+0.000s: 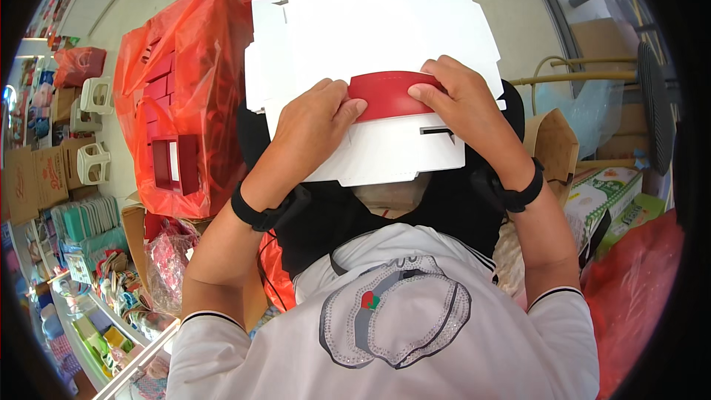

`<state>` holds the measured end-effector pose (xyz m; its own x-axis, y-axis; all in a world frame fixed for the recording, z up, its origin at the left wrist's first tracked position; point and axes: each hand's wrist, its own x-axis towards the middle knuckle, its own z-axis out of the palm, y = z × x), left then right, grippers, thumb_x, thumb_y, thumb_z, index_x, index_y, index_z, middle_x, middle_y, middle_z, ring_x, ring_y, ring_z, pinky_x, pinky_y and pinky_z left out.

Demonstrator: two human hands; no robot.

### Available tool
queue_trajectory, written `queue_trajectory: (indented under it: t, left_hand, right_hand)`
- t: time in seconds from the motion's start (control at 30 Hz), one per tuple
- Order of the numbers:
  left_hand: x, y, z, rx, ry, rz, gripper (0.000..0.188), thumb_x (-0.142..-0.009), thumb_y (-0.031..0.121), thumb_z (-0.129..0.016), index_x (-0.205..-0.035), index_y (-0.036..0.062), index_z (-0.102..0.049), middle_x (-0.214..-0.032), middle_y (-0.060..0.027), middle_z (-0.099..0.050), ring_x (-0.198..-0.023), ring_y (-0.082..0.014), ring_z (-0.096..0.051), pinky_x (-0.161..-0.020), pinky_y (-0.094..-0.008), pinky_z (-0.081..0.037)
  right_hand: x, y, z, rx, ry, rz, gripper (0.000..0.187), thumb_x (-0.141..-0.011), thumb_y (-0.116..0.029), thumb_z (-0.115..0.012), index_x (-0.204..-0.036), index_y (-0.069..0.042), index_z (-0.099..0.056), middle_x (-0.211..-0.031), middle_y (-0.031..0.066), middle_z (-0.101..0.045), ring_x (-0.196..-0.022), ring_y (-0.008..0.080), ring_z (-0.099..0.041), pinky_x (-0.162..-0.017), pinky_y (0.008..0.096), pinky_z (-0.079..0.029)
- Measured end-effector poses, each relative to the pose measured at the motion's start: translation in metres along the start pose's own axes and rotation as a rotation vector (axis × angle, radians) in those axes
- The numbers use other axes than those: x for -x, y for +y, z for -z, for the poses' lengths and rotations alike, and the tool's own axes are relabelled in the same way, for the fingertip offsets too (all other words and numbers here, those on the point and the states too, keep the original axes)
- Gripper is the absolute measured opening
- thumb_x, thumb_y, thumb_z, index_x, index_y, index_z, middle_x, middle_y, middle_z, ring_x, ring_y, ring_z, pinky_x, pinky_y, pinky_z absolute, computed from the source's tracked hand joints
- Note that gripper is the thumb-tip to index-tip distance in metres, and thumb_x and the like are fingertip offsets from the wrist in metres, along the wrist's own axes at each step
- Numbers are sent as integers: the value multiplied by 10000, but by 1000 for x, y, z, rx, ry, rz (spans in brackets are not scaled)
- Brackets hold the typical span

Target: Assembling and folding white cardboard gift boxes with red interior accents.

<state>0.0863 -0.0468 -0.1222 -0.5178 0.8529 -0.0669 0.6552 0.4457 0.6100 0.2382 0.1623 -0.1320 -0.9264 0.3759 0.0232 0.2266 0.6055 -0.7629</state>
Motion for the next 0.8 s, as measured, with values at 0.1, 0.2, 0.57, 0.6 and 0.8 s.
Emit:
queue_trajectory:
  t: [0.1,0.2,0.57,0.6,0.8]
  left_hand:
    - [1,2,1,-55,-7,10,306,-1042,281,-660,-931,-3,-644,-891,-171,-669,-820,-380,-668,-750,-478,-516]
    - [0,3,-1,-99,7,1,307,-1044,278,-654,-929,-6,-643,-878,-180,-668,-819,-386,-669,-754,-482,-519]
    - [2,6,-7,-233,223,-206,407,-867,272,-861,-1130,52,-642,-1051,-125,-649,-919,-319,-636,-829,-430,-514]
    - [1,5,-6,-326,205,-400,487,-832,258,-878,-1208,59,-641,-1103,-116,-645,-983,-312,-633,-870,-430,-511]
    - [0,0,-9,-389,116,-426,472,-854,234,-838,-1245,39,-659,-1108,-109,-637,-1041,-310,-620,-924,-430,-505]
  right_hand:
    - [-6,-4,0,101,-45,-28,267,-983,-267,-735,-1021,-6,-695,-874,155,-631,-819,335,-634,-743,422,-497]
    - [-9,-4,-4,163,-11,-8,265,-981,-283,-735,-1009,-24,-683,-887,149,-652,-847,346,-662,-758,436,-520]
    - [-12,-9,-6,298,-4,19,256,-977,-297,-731,-992,-50,-662,-901,129,-670,-863,329,-678,-769,441,-535]
    - [-11,-8,-6,305,4,26,256,-978,-294,-728,-985,-48,-657,-900,127,-670,-864,327,-679,-768,441,-535]
    - [-13,-4,-2,200,9,-29,297,-922,-258,-789,-1077,-42,-659,-972,147,-645,-870,340,-675,-791,437,-546]
